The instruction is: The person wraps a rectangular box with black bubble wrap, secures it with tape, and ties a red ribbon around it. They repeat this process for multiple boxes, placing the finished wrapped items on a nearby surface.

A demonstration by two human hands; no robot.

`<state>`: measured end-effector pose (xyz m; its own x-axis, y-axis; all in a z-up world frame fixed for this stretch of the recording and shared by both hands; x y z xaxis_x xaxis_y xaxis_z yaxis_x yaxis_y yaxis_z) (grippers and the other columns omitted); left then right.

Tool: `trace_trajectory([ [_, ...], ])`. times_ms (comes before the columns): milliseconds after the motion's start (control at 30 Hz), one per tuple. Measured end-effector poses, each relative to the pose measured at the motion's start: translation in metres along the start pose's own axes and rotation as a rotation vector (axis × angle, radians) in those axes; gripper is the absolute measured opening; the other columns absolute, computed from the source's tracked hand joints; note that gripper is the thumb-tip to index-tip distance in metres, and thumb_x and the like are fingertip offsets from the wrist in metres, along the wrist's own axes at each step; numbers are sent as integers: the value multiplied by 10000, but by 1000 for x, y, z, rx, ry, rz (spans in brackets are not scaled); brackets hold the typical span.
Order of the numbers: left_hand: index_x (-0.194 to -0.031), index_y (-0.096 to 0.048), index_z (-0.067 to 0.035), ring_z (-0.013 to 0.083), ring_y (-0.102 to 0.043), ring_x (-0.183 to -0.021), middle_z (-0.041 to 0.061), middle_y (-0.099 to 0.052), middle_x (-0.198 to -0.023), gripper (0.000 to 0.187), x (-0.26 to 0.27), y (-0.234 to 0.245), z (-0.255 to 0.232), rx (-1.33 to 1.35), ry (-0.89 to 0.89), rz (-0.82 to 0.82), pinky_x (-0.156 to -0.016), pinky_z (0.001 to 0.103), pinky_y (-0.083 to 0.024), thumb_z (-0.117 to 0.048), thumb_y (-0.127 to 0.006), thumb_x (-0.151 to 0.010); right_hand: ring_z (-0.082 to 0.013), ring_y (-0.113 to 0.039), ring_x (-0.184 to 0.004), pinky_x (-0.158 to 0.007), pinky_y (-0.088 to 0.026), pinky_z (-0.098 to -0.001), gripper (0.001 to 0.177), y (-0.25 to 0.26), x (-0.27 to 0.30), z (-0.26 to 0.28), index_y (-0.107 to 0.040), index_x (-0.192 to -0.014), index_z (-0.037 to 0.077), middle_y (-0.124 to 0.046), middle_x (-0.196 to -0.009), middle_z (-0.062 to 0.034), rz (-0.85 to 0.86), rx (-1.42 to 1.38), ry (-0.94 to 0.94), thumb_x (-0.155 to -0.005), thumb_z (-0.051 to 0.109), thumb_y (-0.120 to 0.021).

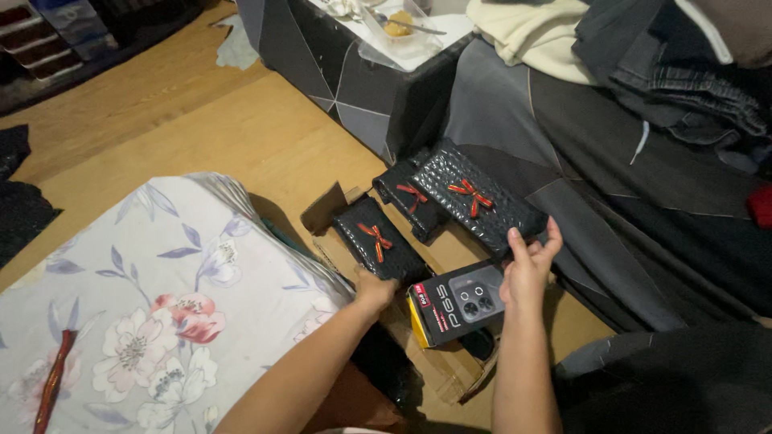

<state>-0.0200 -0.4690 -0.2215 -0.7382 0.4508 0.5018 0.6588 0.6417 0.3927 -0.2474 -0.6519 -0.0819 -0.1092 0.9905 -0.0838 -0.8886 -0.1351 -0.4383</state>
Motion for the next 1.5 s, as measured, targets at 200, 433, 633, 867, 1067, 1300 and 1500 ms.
trace_trajectory([
  [200,-1336,-494,4,426,-626,-1209,253,-659,-1262,602,-29,-7,-10,58,-247,-231,-1050,444,-486,-121,-739,-800,-162,-559,-1164,-1025,-443,-281,779,10,1,-16,-299,-1600,147,-586,-1280,-112,15,55,-31,-943,-42,-672],
  [433,-1390,-463,8,420,-602,-1198,250,-623,-1281,749,-48,-8,-7,38,-247,-252,-1035,435,-471,-70,-790,-721,-203,-567,-1179,-965,-477,-333,774,-6,13,-28,-285,-1561,155,-559,-1341,-140,71,126,-117,-912,-21,-669],
  [633,-1394,-541,-88,407,-604,-1202,252,-613,-1306,662,-53,-7,-8,123,-31,-228,-1042,441,-470,-212,-802,-798,-225,-578,-1214,-1003,-510,-358,759,-18,21,-33,-285,-1558,159,-567,-1339,-155,75,52,-137,-926,-12,-671],
  [867,-1368,-500,-47,400,-613,-1192,234,-626,-1300,637,-71,-12,0,167,38,-295,-1037,444,-466,-304,-791,-863,-218,-582,-1190,-999,-508,-360,774,-19,24,-40,-266,-1554,149,-560,-1322,-143,93,82,-153,-908,-10,-661],
  [1067,-1385,-445,-24,369,-644,-1180,218,-655,-1288,678,-75,-9,-2,296,-24,-318,-1027,416,-480,-227,-790,-838,-209,-588,-1122,-918,-503,-357,796,-13,16,-47,-267,-1561,160,-580,-1298,-148,62,132,-166,-897,-2,-675],
  [1300,-1506,-362,-76,375,-653,-1165,228,-659,-1273,751,-77,-4,-4,289,-44,-372,-1032,419,-487,-193,-740,-867,-205,-591,-1083,-886,-471,-350,793,15,-30,-28,-268,-1563,183,-625,-1288,-124,65,253,-230,-902,16,-673],
  [1500,-1491,-366,-69,366,-610,-1232,223,-609,-1338,735,-74,-2,-19,287,-373,-410,-1052,438,-460,-79,-707,-840,-201,-610,-1169,-975,-484,-349,758,51,-104,-25,-357,-1557,191,-655,-1276,-106,247,309,-282,-888,35,-676],
])
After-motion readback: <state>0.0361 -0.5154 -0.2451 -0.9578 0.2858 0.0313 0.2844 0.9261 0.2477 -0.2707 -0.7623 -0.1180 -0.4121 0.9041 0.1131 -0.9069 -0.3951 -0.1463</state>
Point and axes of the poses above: each hand's wrist, its own x-axis away from the middle knuckle, its own y-axis out of the back of the hand, z = x × y, the point moved 5 cm from there along -x, towards the middle knuckle
